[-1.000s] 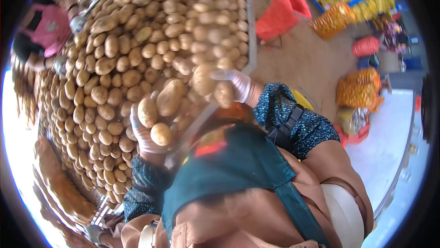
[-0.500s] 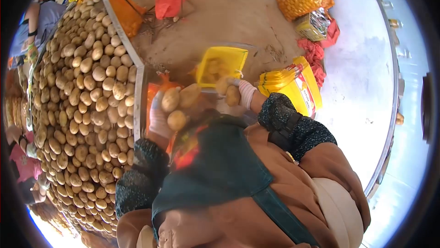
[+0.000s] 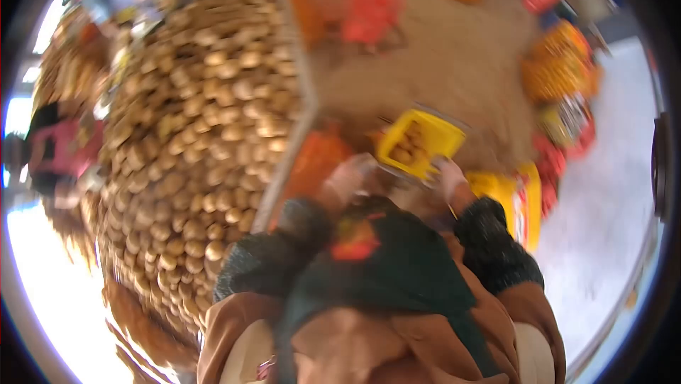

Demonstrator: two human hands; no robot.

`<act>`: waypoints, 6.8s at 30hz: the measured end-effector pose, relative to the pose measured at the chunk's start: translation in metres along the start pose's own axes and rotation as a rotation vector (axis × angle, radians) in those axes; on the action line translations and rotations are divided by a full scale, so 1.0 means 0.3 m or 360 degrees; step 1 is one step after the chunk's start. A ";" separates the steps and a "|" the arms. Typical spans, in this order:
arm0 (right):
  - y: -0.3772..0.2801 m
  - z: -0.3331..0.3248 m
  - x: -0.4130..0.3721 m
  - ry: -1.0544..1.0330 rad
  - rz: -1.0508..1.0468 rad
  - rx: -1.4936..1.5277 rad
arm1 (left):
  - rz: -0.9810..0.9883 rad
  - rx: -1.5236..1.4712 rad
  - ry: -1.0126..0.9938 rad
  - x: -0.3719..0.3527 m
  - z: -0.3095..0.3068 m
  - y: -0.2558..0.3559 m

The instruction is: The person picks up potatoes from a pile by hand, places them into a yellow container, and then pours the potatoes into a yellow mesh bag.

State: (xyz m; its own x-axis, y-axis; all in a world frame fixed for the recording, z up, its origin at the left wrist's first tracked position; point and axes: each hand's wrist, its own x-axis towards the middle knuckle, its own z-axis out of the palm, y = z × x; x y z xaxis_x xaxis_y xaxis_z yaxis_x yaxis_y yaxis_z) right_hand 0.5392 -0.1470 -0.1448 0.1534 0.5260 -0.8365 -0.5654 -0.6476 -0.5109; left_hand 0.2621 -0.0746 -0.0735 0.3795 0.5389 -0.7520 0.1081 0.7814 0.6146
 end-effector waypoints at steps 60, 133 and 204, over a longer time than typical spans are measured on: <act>0.523 2.144 -0.136 -0.1390 -0.1617 -0.2363 | 0.1291 -0.2019 0.0380 -0.749 -1.071 -0.196; -0.078 0.456 0.112 -0.0346 -0.0685 -0.1154 | 0.0778 -0.0260 0.1037 -0.377 -0.617 -0.134; -0.031 1.614 -0.144 -0.1715 0.0159 -0.0643 | 0.1048 -0.2064 0.0089 -0.639 -0.981 -0.086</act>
State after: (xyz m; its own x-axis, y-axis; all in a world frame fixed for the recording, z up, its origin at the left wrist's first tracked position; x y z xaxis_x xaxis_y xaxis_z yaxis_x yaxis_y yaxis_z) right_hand 0.1453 0.1032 -0.0079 -0.7585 0.5342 -0.3734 -0.2054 -0.7396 -0.6409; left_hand -0.0837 -0.1055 -0.0154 -0.0074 0.8923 -0.4514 -0.9686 0.1058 0.2250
